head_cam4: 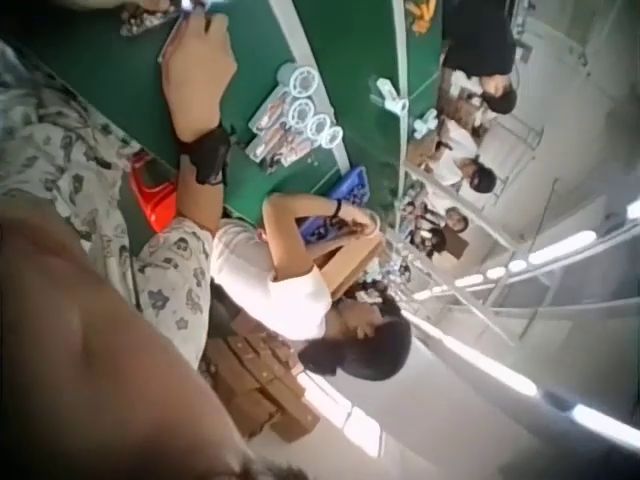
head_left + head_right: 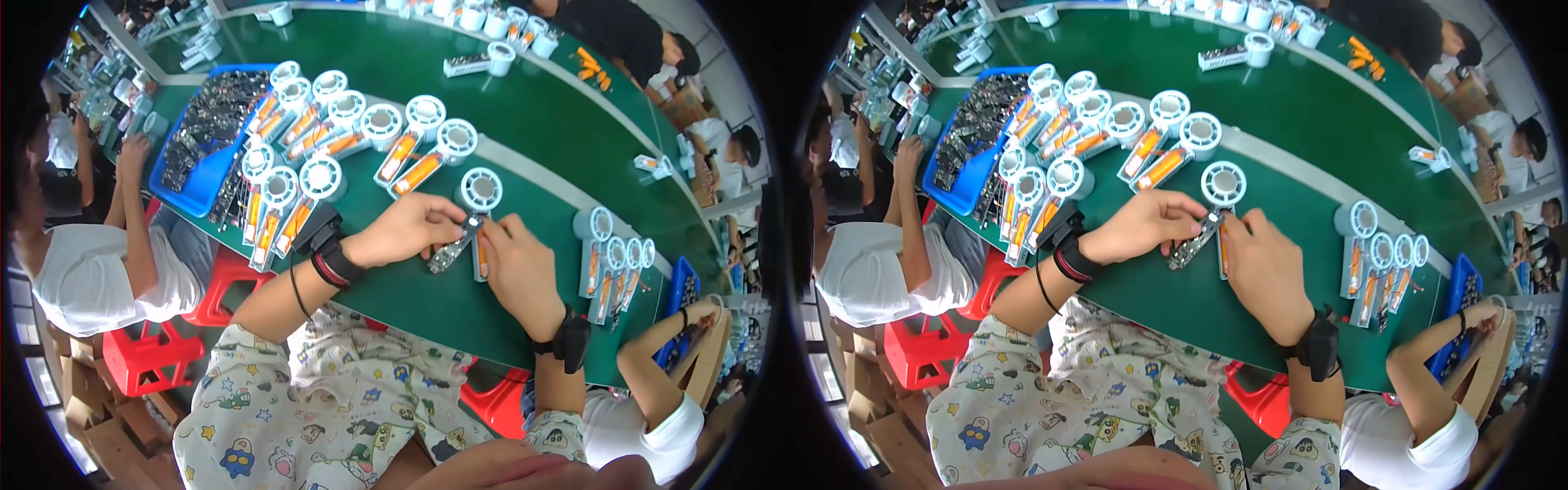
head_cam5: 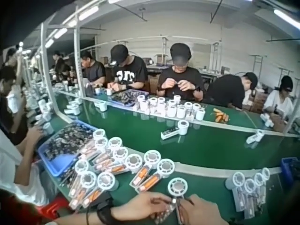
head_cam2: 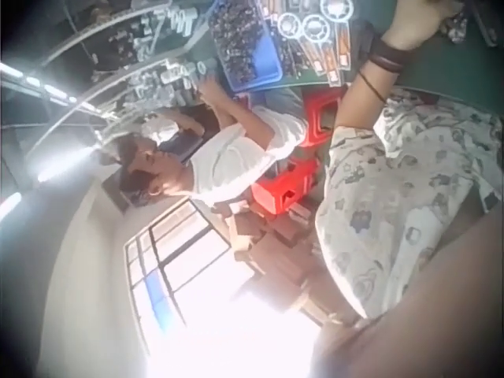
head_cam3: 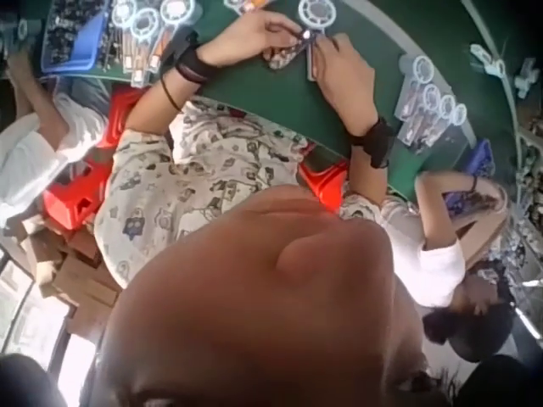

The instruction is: Assembling internal electronic components including circuit boards and batteries into plastic device housings at an assembly bench.

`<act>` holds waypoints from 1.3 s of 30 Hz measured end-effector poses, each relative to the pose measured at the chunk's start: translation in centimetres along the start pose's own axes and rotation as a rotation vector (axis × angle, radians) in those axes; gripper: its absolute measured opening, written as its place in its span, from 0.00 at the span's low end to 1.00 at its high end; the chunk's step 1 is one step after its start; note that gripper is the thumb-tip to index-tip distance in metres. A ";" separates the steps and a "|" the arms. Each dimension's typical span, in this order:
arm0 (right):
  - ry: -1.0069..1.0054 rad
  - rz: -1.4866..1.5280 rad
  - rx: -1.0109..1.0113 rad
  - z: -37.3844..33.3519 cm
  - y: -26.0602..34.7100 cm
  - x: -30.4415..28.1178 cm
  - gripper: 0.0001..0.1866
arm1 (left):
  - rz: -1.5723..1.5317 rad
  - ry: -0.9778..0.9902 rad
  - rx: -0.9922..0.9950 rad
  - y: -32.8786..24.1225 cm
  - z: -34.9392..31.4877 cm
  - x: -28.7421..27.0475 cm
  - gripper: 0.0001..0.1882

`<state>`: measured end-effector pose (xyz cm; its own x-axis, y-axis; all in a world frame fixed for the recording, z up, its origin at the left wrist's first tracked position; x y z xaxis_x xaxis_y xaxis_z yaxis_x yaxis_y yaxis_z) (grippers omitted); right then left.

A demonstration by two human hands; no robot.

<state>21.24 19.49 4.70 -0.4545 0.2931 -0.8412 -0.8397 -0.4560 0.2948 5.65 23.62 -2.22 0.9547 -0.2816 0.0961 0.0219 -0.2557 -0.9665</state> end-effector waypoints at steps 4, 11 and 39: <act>0.159 0.030 0.092 -0.3 -0.7 0.2 0.11 | -0.152 -0.044 -0.130 0.9 -1.0 1.1 0.14; -0.091 0.556 0.323 0.4 -5.0 1.9 0.08 | -0.333 -0.267 -0.144 1.5 -0.7 3.5 0.13; -0.012 -0.138 0.265 6.4 -14.4 2.3 0.19 | 0.527 -0.390 0.607 -1.3 4.4 5.5 0.14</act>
<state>30.39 32.11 1.41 -0.3329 0.3479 -0.8764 -0.9414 -0.1766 0.2875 12.19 26.46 -1.47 0.9157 0.1384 -0.3773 -0.4008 0.3831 -0.8322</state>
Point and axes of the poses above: each hand's wrist, its own z-axis towards the middle knuckle, its own x-axis out of the palm, y = z × x, the point moved 7 cm from there along z, towards the middle knuckle, and after that the axes turned 14 degrees about -y, right-handed, at the moved point
